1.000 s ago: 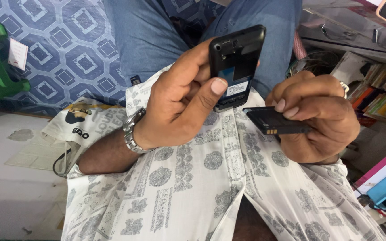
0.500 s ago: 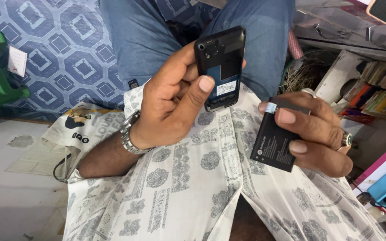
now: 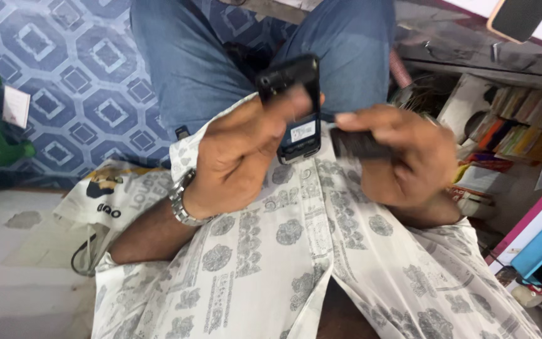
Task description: The person removes the back cover and battery from a keypad mobile phone, inserts a SIM card into the phone, reattaches the battery and back cover, and plugs a charging cable into the phone.
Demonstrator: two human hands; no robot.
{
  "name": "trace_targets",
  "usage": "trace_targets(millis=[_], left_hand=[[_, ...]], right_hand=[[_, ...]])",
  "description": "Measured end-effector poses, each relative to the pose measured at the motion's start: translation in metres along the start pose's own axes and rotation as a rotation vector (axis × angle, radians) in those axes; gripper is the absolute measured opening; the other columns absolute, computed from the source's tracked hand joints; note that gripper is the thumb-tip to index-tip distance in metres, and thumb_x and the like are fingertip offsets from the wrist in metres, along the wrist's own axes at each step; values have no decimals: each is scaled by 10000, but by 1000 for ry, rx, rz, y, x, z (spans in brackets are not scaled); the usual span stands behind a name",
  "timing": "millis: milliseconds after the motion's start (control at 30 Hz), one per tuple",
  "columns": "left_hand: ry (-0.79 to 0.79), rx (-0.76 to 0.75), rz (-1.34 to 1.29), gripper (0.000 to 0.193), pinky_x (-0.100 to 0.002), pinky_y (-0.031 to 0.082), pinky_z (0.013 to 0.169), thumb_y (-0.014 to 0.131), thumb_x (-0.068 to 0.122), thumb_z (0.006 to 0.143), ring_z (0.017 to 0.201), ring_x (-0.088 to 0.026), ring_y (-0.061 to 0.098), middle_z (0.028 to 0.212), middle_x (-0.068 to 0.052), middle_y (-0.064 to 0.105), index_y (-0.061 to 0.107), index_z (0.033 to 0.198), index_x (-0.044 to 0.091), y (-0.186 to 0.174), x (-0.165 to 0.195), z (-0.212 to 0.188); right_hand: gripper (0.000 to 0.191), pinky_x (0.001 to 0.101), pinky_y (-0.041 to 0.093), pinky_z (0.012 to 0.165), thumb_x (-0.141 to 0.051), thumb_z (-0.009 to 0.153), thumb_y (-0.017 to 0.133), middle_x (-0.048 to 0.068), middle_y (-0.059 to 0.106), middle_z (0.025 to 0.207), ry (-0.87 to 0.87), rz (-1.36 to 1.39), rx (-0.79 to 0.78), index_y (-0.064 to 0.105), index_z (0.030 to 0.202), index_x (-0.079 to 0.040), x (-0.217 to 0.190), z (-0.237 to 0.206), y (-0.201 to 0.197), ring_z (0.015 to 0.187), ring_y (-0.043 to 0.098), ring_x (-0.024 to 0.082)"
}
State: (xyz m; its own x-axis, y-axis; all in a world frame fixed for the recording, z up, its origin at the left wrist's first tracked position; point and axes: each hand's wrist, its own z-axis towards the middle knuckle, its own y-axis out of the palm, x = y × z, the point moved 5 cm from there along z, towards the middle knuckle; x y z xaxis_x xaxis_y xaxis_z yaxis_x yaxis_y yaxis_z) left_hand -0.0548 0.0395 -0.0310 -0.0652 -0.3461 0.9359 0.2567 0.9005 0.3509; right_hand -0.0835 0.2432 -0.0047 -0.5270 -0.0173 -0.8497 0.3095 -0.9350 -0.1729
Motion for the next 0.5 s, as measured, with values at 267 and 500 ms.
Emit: trace_targets(millis=[267,500], left_hand=[[-74,146,128,255,-182,414,617,670,122,1071,754,-14,540,1056,-55,655,688,1272,-34,4,-5,1],[-113,179,-280,254,-250,585,955,600,114,1120,1090,-109,698,1216,-74,699,645,1299,-61,-2,-14,-3]], right_hand=[[96,169,488,477,-1,1073,600,172,662,1045,447,180,-38,560,1125,69,24,-9,9,645,610,70],[74,373,466,639,-24,1097,683,140,699,988,109,-591,-11,683,1062,41,46,65,-24,735,625,236]])
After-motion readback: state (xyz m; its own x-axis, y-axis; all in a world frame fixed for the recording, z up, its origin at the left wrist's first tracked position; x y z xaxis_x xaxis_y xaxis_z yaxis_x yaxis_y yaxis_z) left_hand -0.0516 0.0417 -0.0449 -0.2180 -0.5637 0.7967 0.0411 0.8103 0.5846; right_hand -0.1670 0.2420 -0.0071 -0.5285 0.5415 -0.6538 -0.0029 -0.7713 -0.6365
